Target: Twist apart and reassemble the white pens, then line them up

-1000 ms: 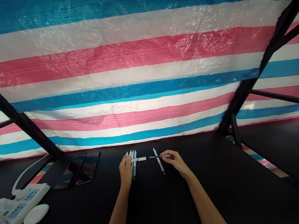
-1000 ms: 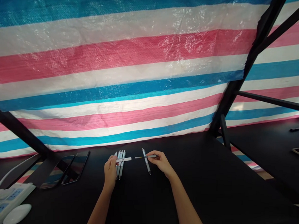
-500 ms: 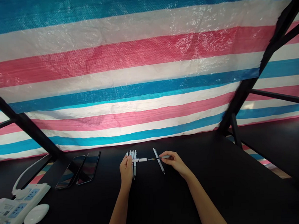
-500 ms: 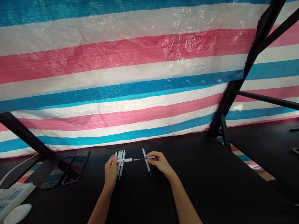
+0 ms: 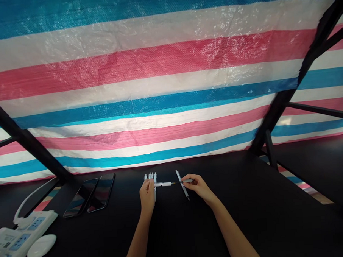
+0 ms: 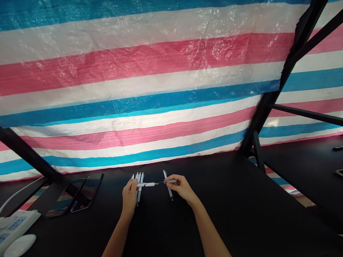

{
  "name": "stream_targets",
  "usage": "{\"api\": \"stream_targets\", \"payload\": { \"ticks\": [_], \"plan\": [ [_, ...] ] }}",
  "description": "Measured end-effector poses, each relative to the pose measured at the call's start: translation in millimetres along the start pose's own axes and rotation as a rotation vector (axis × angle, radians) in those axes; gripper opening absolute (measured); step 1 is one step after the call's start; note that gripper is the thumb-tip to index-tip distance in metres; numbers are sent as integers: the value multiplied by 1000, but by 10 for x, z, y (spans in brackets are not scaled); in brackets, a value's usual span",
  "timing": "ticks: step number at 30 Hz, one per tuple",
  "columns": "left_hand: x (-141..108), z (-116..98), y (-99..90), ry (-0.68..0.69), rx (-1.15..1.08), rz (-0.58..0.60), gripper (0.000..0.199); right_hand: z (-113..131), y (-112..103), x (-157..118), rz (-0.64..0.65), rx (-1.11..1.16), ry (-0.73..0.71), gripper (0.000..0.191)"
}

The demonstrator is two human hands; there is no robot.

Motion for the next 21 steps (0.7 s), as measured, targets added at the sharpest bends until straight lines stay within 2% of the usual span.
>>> {"api": "stream_targets", "payload": {
  "ticks": [4, 10, 21],
  "plan": [
    [-50, 9, 117, -5, 9, 54, 46, -9, 47, -3, 10, -10, 14, 29],
    [-148, 49, 371, -55, 7, 215, 43, -43, 56, 8, 1, -1, 19, 29],
    [-110, 2, 384, -7, 20, 277, 36, -115, 56, 27, 2, -36, 62, 30]
  ]
}}
Point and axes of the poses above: each hand's wrist, its own x-axis towards the middle knuckle, its own y-axis out of the palm, z = x × y, the point moved 9 cm from there along x, towards the middle knuckle, and after that the axes turned 11 degrees about -x, right-handed, at the moved point
